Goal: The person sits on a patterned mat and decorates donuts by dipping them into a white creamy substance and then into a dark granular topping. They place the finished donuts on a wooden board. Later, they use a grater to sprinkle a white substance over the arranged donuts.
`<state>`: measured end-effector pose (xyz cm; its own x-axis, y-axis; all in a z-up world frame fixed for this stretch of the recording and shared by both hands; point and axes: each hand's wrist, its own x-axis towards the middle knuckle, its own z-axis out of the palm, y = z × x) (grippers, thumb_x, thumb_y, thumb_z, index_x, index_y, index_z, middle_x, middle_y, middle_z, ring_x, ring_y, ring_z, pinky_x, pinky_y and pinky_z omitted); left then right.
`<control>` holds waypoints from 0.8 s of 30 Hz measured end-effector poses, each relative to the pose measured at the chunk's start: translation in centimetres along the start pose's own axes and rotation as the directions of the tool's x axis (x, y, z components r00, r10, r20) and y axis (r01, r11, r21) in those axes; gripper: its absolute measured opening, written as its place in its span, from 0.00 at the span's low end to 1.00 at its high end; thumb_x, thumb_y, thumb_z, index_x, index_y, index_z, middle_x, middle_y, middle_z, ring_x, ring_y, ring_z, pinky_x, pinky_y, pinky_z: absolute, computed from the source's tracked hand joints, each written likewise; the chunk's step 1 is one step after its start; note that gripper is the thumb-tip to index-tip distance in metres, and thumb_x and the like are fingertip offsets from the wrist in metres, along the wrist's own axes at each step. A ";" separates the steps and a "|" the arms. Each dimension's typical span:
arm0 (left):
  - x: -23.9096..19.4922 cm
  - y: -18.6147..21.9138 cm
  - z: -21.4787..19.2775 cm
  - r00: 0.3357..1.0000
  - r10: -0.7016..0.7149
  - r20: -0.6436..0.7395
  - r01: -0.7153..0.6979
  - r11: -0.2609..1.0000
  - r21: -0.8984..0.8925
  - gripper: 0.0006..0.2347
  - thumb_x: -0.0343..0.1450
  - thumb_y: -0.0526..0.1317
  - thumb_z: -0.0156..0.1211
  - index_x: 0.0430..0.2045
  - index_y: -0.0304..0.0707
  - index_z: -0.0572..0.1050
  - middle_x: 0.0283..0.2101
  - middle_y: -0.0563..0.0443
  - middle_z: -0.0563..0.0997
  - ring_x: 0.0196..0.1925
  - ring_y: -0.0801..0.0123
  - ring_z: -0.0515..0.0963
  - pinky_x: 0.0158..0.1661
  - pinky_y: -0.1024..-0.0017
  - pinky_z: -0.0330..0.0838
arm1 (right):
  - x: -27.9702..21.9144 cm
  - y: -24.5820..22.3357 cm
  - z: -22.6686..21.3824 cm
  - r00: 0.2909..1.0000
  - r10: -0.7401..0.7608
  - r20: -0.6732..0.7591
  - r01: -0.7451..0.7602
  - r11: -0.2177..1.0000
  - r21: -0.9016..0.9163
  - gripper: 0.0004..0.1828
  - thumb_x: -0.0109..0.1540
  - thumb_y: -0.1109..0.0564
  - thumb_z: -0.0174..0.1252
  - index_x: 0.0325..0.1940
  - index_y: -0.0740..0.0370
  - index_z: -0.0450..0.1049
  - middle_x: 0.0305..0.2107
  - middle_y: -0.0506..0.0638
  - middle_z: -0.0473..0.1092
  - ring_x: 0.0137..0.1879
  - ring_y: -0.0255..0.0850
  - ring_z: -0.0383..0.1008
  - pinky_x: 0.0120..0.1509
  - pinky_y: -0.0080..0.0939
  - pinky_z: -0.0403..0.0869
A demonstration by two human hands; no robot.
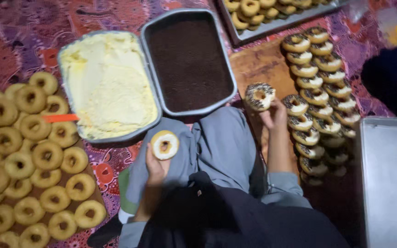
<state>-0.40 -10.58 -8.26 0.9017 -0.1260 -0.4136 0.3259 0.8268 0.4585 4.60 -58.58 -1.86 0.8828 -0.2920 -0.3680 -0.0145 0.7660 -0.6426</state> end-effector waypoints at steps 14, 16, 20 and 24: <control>-0.1 1.5 6.9 0.990 -0.139 -0.028 0.140 0.989 0.049 0.23 0.75 0.53 0.42 0.55 0.34 0.71 0.52 0.43 0.79 0.60 0.44 0.78 0.59 0.26 0.66 | 6.8 -8.4 -10.5 0.819 -0.554 -0.149 -0.271 -0.144 -0.952 0.11 0.64 0.61 0.57 0.47 0.70 0.77 0.41 0.68 0.78 0.41 0.56 0.76 0.53 0.55 0.76; -0.5 1.5 7.8 0.973 -0.223 -0.056 0.227 0.971 0.079 0.24 0.74 0.54 0.40 0.56 0.36 0.70 0.55 0.44 0.78 0.59 0.46 0.78 0.57 0.29 0.68 | 4.2 -6.1 -8.0 0.792 -0.608 0.045 -0.153 -0.271 -0.950 0.08 0.65 0.62 0.57 0.41 0.72 0.76 0.37 0.68 0.76 0.42 0.55 0.77 0.58 0.49 0.76; -1.0 -1.0 8.7 0.901 -0.370 0.228 0.359 0.929 0.091 0.28 0.80 0.58 0.40 0.63 0.30 0.68 0.60 0.36 0.76 0.58 0.44 0.78 0.51 0.39 0.71 | -3.1 2.2 1.1 0.988 0.079 -0.135 -0.154 0.641 -0.752 0.23 0.70 0.55 0.46 0.68 0.64 0.70 0.47 0.67 0.71 0.45 0.53 0.73 0.46 0.51 0.75; -0.8 -2.2 9.2 0.847 -0.441 0.298 0.410 0.897 0.165 0.21 0.81 0.55 0.41 0.61 0.41 0.66 0.59 0.38 0.75 0.55 0.43 0.78 0.43 0.38 0.73 | -8.6 10.5 10.3 0.595 0.741 0.311 -0.482 0.638 -0.600 0.27 0.67 0.51 0.52 0.69 0.61 0.66 0.61 0.49 0.69 0.65 0.37 0.72 0.66 0.38 0.74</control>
<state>0.78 -17.38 -1.68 0.7042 -0.6347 -0.3181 0.7085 0.5998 0.3718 1.70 -42.08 1.47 0.6602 0.5725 -0.4861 -0.7166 0.2864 -0.6359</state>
